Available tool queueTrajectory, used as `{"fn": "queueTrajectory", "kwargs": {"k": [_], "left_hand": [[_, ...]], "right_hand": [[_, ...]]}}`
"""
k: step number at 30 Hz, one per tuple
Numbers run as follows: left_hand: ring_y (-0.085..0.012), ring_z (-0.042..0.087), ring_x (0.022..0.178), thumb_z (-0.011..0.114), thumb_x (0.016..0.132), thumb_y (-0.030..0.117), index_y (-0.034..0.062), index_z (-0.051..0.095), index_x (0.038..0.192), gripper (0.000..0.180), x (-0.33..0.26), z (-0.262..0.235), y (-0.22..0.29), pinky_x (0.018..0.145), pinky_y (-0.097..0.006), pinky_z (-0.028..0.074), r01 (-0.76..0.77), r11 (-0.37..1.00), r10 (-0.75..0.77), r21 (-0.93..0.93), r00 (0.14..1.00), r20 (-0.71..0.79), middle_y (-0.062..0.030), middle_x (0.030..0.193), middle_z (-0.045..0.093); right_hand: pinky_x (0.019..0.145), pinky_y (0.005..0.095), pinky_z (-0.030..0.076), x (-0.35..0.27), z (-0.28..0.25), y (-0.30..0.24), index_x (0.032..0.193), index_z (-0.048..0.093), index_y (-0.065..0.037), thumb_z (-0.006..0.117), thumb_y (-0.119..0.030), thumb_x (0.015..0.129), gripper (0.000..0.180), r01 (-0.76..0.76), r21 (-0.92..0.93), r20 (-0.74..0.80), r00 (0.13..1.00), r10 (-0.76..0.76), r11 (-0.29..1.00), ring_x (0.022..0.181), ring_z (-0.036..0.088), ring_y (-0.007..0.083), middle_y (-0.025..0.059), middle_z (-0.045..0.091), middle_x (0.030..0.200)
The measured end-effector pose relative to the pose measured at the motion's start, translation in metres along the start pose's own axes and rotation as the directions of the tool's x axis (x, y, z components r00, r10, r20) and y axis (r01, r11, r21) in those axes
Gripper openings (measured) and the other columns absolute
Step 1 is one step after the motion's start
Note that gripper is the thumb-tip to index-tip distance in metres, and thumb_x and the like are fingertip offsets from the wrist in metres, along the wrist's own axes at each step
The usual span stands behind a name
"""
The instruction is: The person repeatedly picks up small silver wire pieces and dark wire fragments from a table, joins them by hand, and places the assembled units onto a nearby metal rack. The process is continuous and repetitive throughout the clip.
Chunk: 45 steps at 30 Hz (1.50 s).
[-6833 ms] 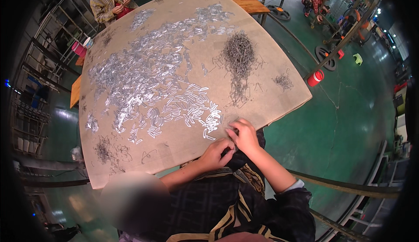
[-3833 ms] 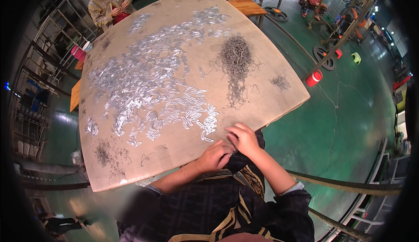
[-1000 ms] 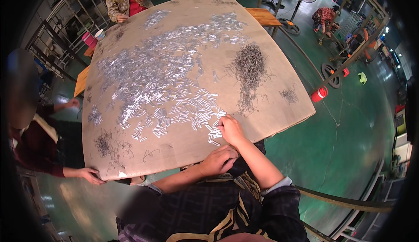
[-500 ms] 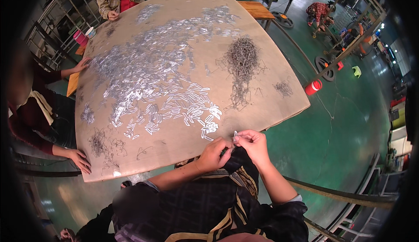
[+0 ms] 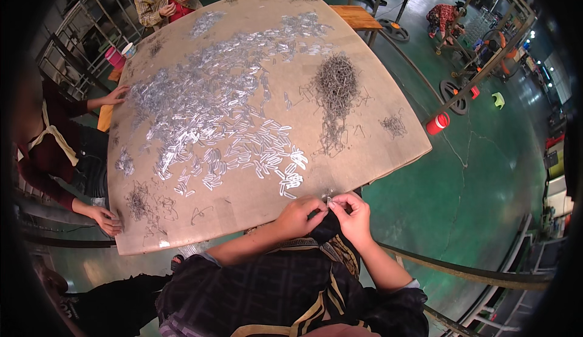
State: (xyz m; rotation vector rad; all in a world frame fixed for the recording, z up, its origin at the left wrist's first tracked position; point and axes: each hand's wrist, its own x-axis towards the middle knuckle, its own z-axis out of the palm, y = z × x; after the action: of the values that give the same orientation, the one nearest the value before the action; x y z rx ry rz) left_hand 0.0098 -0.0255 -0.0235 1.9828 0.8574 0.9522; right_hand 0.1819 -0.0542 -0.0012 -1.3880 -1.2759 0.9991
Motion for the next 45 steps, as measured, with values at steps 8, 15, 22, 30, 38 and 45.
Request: {"fn": "queueTrajectory", "kwargs": {"k": [8, 15, 22, 30, 38, 45], "left_hand": [[-0.0309, 0.061, 0.082, 0.067, 0.081, 0.009, 0.0026, 0.066, 0.086, 0.008, 0.058, -0.025, -0.066, 0.071, -0.04, 0.051, -0.026, 0.856, 0.093, 0.516, 0.99, -0.103, -0.0127, 0.085, 0.063], [-0.0298, 0.061, 0.084, 0.059, 0.074, 0.01, 0.0015, 0.065, 0.074, 0.01, 0.1, -0.003, -0.077, 0.072, -0.038, 0.053, -0.052, 0.597, -0.005, 0.801, 0.998, 0.068, -0.0131, 0.085, 0.062], [-0.0279, 0.064, 0.074, 0.06, 0.07, 0.008, 0.0019, 0.065, 0.071, 0.008, 0.109, -0.013, -0.079, 0.064, -0.038, 0.054, -0.102, 0.64, 0.017, 0.761, 0.993, 0.119, -0.0124, 0.08, 0.064], [-0.0113, 0.062, 0.064, 0.067, 0.076, 0.003, 0.0018, 0.065, 0.079, 0.004, 0.088, -0.04, -0.053, 0.063, -0.027, 0.05, 0.453, 0.89, -0.446, -0.055, 0.889, 0.103, -0.0046, 0.077, 0.068], [-0.0011, 0.051, 0.071, 0.064, 0.087, 0.001, 0.0022, 0.059, 0.087, 0.005, 0.037, -0.026, -0.002, 0.062, -0.019, 0.043, 0.442, 0.692, -0.313, -0.57, 0.896, 0.314, 0.0049, 0.079, 0.058], [-0.0044, 0.052, 0.072, 0.06, 0.09, 0.001, 0.0039, 0.053, 0.094, 0.008, 0.023, -0.012, -0.006, 0.063, -0.021, 0.044, 0.256, 0.883, -0.208, -0.392, 0.965, 0.161, 0.0002, 0.088, 0.062]], "right_hand": [[0.066, 0.0246, 0.047, -0.004, -0.01, 0.0, 0.086, 0.067, 0.001, 0.072, -0.005, 0.082, 0.008, 0.062, -0.044, -0.006, 0.998, -0.062, 0.997, 0.068, 0.058, 0.0106, 0.0059, 0.064, 0.077], [0.066, 0.024, 0.048, -0.007, -0.004, 0.007, 0.086, 0.067, 0.002, 0.071, -0.004, 0.082, 0.008, 0.034, 0.011, -0.061, 0.998, -0.034, 0.999, 0.068, 0.058, 0.0103, 0.0057, 0.065, 0.077], [0.066, 0.0245, 0.048, -0.008, -0.002, 0.015, 0.086, 0.067, 0.001, 0.072, -0.005, 0.082, 0.008, 0.016, 0.02, -0.08, 0.997, -0.014, 1.0, 0.068, 0.058, 0.0102, 0.0051, 0.064, 0.077], [0.064, 0.0236, 0.048, -0.009, 0.0, 0.016, 0.086, 0.067, 0.002, 0.071, -0.001, 0.081, 0.007, -0.005, 0.009, -0.087, 0.996, 0.005, 1.0, 0.067, 0.058, 0.0095, 0.0049, 0.063, 0.077], [0.067, 0.0226, 0.049, -0.01, 0.003, 0.015, 0.087, 0.067, 0.001, 0.071, 0.0, 0.08, 0.007, 0.004, 0.005, -0.049, 0.999, -0.004, 1.0, 0.071, 0.059, 0.0078, 0.0037, 0.065, 0.08], [0.066, 0.0233, 0.047, -0.013, 0.004, 0.012, 0.085, 0.067, 0.001, 0.071, 0.002, 0.079, 0.007, 0.02, -0.013, -0.018, 1.0, -0.02, 1.0, 0.07, 0.058, 0.0091, 0.0042, 0.063, 0.078]]}}
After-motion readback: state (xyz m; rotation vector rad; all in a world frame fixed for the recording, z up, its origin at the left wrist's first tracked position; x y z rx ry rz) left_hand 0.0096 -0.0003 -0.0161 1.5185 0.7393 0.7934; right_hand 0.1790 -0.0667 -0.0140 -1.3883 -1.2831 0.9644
